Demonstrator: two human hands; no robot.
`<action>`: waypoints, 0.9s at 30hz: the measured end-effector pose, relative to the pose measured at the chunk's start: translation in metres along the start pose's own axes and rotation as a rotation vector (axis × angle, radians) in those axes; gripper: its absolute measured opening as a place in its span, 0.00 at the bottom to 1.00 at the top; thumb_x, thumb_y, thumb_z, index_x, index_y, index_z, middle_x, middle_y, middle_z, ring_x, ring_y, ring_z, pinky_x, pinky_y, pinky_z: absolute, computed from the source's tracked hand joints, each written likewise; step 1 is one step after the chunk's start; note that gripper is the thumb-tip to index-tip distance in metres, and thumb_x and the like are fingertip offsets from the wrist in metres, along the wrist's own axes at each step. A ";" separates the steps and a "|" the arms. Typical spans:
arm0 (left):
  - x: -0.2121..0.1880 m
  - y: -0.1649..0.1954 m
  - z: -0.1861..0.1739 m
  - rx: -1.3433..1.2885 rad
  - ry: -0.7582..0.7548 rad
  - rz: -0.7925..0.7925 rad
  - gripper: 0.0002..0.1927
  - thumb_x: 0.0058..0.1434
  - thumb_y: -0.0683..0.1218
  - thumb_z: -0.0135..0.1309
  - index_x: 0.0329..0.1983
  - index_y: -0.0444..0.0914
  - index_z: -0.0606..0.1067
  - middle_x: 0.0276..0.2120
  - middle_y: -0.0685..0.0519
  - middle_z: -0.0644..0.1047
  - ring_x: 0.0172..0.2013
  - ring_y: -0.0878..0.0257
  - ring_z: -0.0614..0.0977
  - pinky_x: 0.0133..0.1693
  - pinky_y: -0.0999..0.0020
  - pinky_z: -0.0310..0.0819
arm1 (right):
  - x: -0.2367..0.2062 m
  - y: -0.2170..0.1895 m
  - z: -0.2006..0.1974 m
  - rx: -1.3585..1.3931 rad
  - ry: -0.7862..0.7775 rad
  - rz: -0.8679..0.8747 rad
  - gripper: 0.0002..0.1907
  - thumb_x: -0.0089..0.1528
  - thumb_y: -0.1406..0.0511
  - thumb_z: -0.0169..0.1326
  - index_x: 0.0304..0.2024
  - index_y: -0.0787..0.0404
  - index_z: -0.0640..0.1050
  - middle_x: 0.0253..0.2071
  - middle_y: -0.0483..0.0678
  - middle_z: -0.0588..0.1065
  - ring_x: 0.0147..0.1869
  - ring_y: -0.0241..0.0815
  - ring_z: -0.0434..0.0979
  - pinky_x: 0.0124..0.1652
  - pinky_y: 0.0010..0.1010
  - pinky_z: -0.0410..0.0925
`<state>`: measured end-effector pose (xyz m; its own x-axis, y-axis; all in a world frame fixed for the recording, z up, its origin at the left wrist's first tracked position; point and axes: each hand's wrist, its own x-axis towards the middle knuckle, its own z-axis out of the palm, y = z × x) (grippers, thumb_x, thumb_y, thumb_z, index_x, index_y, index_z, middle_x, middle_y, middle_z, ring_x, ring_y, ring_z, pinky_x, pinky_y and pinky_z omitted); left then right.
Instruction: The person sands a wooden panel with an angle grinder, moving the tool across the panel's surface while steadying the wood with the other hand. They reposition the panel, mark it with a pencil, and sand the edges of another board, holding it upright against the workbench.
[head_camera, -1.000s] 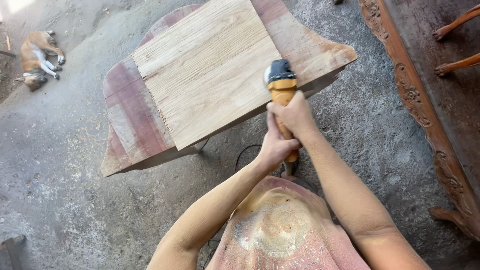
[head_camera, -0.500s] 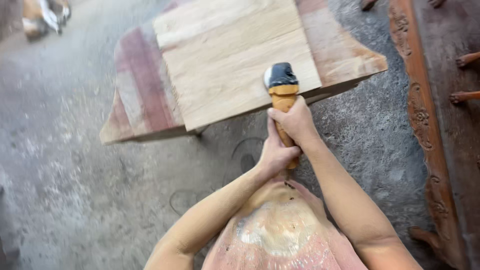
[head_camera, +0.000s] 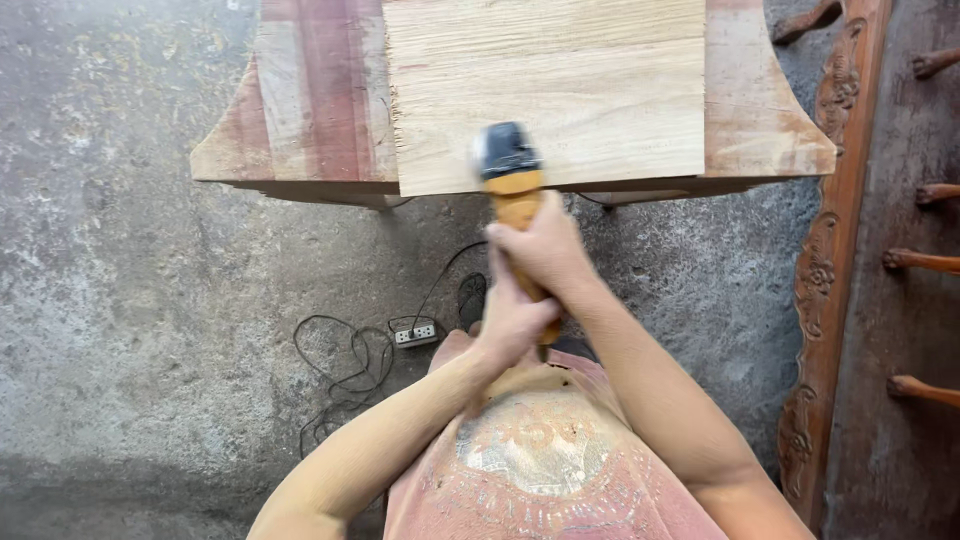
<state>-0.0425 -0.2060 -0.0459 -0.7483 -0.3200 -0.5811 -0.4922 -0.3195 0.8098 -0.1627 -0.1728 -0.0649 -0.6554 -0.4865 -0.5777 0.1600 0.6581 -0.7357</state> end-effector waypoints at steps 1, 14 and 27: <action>0.007 0.003 0.012 0.103 -0.088 -0.033 0.57 0.52 0.45 0.60 0.75 0.42 0.33 0.47 0.39 0.79 0.34 0.52 0.87 0.37 0.64 0.88 | -0.004 0.008 -0.018 0.007 0.093 -0.029 0.37 0.50 0.56 0.66 0.54 0.69 0.68 0.44 0.55 0.77 0.44 0.46 0.82 0.44 0.37 0.77; 0.020 -0.006 0.045 0.156 -0.159 0.034 0.65 0.47 0.48 0.58 0.76 0.41 0.26 0.38 0.36 0.81 0.32 0.46 0.86 0.37 0.56 0.85 | -0.021 0.034 -0.054 0.078 0.305 -0.089 0.28 0.53 0.58 0.67 0.48 0.68 0.74 0.42 0.51 0.79 0.43 0.40 0.81 0.45 0.33 0.74; 0.018 0.000 -0.064 -0.258 0.352 0.092 0.58 0.51 0.46 0.59 0.74 0.36 0.33 0.47 0.36 0.79 0.40 0.46 0.86 0.44 0.54 0.84 | 0.053 -0.076 0.075 -0.262 -0.266 -0.462 0.30 0.53 0.59 0.68 0.53 0.67 0.74 0.44 0.52 0.80 0.44 0.42 0.80 0.46 0.35 0.74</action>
<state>-0.0274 -0.2685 -0.0616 -0.5646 -0.6279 -0.5357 -0.2695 -0.4733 0.8387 -0.1542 -0.2923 -0.0663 -0.4005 -0.8617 -0.3117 -0.3078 0.4469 -0.8399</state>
